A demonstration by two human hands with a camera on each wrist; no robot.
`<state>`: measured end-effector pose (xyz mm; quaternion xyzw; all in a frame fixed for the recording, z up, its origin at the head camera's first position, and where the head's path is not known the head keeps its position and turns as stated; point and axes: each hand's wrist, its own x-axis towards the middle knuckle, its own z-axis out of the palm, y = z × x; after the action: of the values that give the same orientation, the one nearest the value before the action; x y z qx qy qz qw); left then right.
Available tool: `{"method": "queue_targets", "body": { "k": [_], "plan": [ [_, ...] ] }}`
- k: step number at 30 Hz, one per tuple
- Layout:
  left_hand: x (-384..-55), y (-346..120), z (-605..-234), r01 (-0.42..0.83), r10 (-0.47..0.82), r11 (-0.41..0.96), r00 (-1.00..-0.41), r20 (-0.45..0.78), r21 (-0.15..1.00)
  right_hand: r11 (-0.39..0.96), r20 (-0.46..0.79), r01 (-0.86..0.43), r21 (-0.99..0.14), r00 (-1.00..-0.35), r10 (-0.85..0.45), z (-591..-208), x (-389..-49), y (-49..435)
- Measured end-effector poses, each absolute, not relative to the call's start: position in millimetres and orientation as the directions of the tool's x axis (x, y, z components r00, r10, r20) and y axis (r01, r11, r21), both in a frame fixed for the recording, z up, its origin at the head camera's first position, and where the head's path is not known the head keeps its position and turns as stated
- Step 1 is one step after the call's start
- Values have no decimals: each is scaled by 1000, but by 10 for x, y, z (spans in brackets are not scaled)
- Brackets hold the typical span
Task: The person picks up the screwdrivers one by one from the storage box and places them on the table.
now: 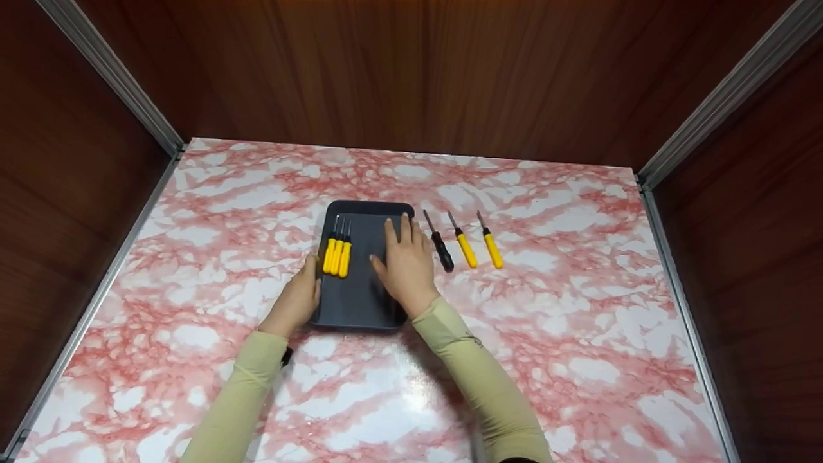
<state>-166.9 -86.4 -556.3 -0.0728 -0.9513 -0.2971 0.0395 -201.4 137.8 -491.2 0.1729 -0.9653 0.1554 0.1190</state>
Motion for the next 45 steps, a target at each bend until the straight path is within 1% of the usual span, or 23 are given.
{"method": "queue_targets", "body": {
  "k": [7,13,21,28,36,45],
  "plan": [
    [-1674,-870,-5549,151,111,806,-988,104,572,891,263,-360,-276,-920,-291,-4888,-2063,1286],
    [-1667,-890,-5550,171,115,811,-984,134,560,897,274,-369,-245,-913,-301,-4850,-2094,1201],
    [-1652,-879,-5539,178,124,821,-983,135,542,904,253,-347,-249,-925,-285,-4821,-2125,1053],
    [-1657,-869,-5560,179,117,825,-982,148,536,894,285,-376,-244,-909,-305,-4863,-2189,947],
    [-1654,-872,-5560,180,118,808,-982,144,561,897,301,-401,-188,-893,-335,-4920,-2220,873],
    [-1653,-868,-5549,191,123,820,-980,159,540,887,302,-420,-195,-886,-353,-4993,-2236,757]
  ]
}}
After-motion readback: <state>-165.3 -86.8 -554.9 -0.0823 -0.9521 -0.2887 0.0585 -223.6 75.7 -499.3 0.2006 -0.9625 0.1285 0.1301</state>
